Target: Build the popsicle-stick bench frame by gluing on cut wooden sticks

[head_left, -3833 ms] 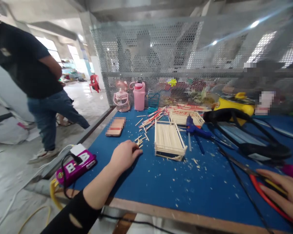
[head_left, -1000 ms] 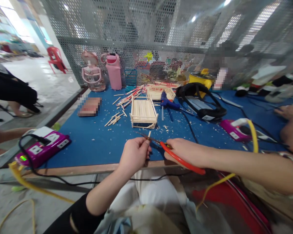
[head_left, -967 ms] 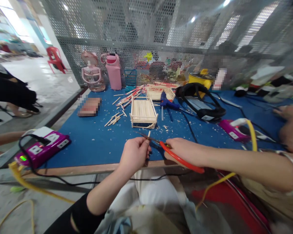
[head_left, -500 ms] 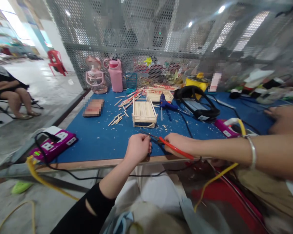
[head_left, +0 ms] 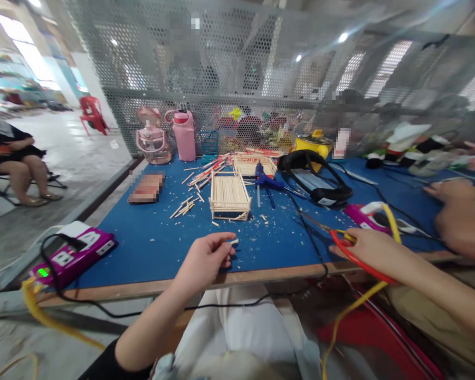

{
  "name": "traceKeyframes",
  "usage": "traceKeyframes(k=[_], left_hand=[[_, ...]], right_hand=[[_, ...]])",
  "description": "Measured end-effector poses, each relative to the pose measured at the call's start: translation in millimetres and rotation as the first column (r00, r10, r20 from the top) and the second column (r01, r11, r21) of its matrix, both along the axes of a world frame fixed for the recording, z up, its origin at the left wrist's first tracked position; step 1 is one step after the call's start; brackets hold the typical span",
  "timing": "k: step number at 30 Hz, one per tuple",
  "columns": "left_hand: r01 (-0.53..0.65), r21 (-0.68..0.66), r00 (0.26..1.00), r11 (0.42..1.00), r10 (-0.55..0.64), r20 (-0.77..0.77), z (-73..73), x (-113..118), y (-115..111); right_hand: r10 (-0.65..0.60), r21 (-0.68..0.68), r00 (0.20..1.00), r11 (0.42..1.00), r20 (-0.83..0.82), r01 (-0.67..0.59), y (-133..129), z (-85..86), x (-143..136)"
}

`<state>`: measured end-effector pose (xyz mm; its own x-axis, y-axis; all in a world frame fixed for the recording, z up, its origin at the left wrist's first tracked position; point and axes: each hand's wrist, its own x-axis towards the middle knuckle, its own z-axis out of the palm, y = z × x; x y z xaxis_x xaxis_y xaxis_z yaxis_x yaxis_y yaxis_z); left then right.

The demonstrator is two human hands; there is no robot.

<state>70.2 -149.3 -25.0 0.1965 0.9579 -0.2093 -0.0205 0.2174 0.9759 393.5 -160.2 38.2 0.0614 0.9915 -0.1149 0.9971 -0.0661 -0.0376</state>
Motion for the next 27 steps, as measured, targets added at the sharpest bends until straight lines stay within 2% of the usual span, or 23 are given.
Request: traceKeyframes(k=[3, 6, 9, 12, 14, 16, 17, 19, 21, 23, 25, 27], left_hand=[[0.009, 0.119, 0.992, 0.993, 0.005, -0.123, 3.7, -5.9, 12.5], [0.088, 0.32, 0.92, 0.943, 0.046, -0.389, 10.0, -9.0, 31.5], [0.179, 0.472, 0.817, 0.863, 0.137, -0.561, 14.6, -8.4, 48.7], [0.243, 0.566, 0.758, 0.788, 0.209, -0.617, 15.0, -4.0, 58.3], [0.297, 0.603, 0.731, 0.74, 0.231, -0.642, 14.3, -0.1, 60.4], [0.335, 0.609, 0.708, 0.719, 0.235, -0.666, 14.0, 3.7, 60.3], [0.345, 0.606, 0.701, 0.717, 0.233, -0.674, 14.0, 5.3, 59.8], [0.343, 0.598, 0.696, 0.724, 0.231, -0.68, 13.9, 7.6, 58.5], [0.312, 0.594, 0.707, 0.741, 0.236, -0.666, 12.9, 8.7, 57.6], [0.277, 0.59, 0.726, 0.759, 0.237, -0.645, 10.7, 9.2, 57.6], [0.262, 0.587, 0.743, 0.766, 0.227, -0.629, 7.7, 9.8, 58.2], [0.256, 0.577, 0.757, 0.776, 0.21, -0.619, 4.9, 11.0, 58.8]], right_hand=[[-0.034, -0.069, 0.997, 0.997, 0.075, 0.039, 16.4, -6.6, 14.6], [0.013, -0.12, 0.983, 0.993, 0.183, 0.009, 38.4, -3.9, 11.8], [0.004, -0.104, 0.959, 0.994, 0.285, 0.026, 50.9, 4.5, -1.8], [0.031, 0.008, 0.944, 0.999, 0.329, -0.035, 50.3, 7.6, -30.7], [0.125, 0.151, 0.965, 0.975, 0.23, -0.163, 46.8, 3.2, -59.5], [0.286, 0.293, 0.958, 0.915, 0.014, -0.278, 44.6, -6.3, -90.8], [0.375, 0.319, 0.92, 0.891, -0.114, -0.323, 44.7, -12.3, -105.1], [0.463, 0.327, 0.829, 0.872, -0.314, -0.364, 47.2, -24.8, -127.1], [0.469, 0.326, 0.771, 0.878, -0.431, -0.352, 51.7, -35.6, -138.7], [0.437, 0.341, 0.746, 0.893, -0.503, -0.293, 56.1, -43.0, -141.7], [0.408, 0.359, 0.723, 0.904, -0.558, -0.233, 59.5, -46.9, -141.0], [0.424, 0.378, 0.701, 0.896, -0.574, -0.232, 62.3, -49.0, -140.3]])
